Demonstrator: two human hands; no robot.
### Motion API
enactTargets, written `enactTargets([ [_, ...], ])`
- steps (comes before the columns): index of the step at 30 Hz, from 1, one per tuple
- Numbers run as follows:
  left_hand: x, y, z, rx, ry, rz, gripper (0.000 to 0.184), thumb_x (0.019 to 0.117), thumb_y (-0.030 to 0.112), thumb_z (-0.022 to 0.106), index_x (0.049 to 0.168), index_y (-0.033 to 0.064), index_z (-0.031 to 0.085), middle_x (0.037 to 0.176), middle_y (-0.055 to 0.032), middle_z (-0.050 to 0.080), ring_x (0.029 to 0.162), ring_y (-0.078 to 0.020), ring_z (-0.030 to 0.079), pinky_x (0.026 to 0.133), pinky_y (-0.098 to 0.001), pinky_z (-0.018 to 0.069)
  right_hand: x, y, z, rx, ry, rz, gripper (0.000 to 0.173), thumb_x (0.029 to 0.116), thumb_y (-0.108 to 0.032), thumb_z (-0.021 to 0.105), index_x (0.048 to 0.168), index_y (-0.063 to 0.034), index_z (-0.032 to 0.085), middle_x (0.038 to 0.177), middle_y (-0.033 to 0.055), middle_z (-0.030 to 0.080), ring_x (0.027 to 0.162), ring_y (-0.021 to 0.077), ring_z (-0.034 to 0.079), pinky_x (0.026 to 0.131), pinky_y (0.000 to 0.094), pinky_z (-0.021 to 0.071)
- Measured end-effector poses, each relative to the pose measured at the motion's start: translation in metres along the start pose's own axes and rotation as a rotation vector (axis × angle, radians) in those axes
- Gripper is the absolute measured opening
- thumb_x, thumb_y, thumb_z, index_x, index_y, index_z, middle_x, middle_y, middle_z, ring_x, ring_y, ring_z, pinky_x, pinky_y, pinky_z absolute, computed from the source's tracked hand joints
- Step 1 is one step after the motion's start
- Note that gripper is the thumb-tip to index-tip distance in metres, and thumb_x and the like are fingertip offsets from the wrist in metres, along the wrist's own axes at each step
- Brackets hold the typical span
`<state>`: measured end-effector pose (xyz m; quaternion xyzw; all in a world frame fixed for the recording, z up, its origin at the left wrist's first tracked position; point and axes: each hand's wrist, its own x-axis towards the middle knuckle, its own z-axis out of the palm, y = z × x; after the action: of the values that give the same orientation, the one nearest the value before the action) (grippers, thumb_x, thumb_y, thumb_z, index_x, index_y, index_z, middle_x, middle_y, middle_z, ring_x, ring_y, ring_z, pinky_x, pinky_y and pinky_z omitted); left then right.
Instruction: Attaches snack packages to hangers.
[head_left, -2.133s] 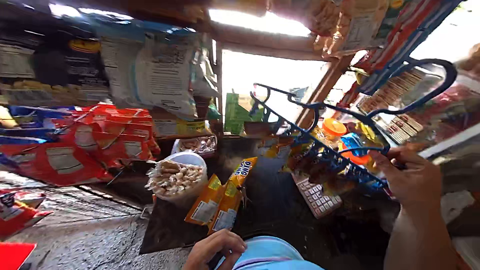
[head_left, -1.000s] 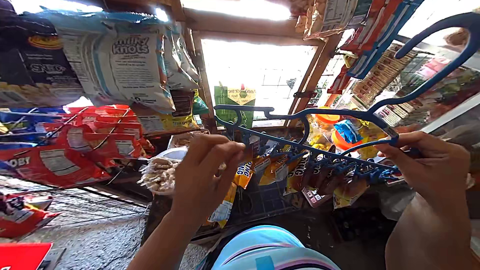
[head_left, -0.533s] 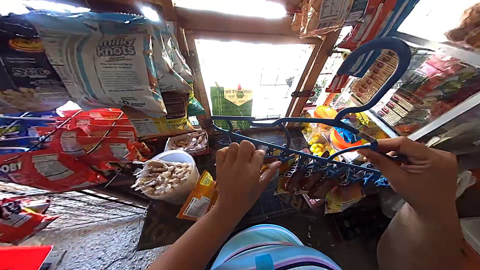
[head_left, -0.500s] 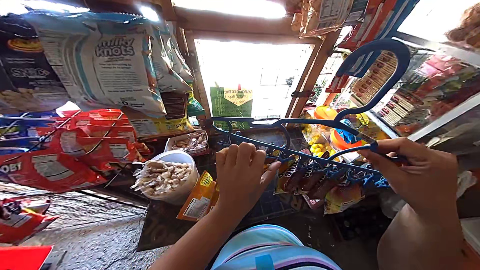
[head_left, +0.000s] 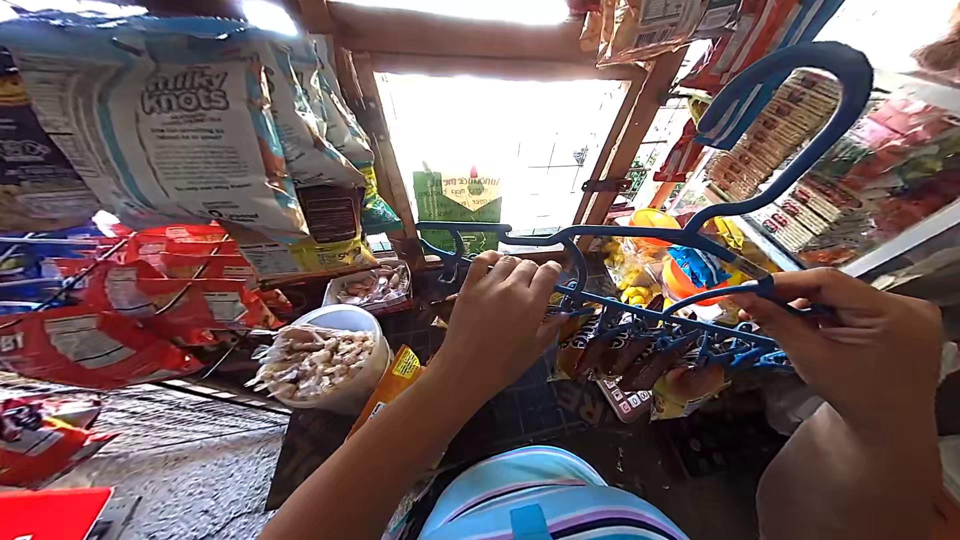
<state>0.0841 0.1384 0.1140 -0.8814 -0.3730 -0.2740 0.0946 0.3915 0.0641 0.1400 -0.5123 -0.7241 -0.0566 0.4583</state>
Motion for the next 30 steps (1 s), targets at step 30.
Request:
enactTargets([
  [30,-0.061,-0.05,-0.013,-0.274,0.436,-0.334,0.021,0.096,0.017,0.065,0.109,0.0012,0.071,0.113,-0.0136,0.068,0.108,-0.016,0.065,0.094,-0.0283,0.0536,0.003,0.019,-0.008,0.093,0.034,-0.004,0.024,0.0962,-0.029,0.072,0.099,-0.0047,0.071,0.09,-0.004,0.073,0.077,-0.0095,0.062,0.067,0.0068,0.0485],
])
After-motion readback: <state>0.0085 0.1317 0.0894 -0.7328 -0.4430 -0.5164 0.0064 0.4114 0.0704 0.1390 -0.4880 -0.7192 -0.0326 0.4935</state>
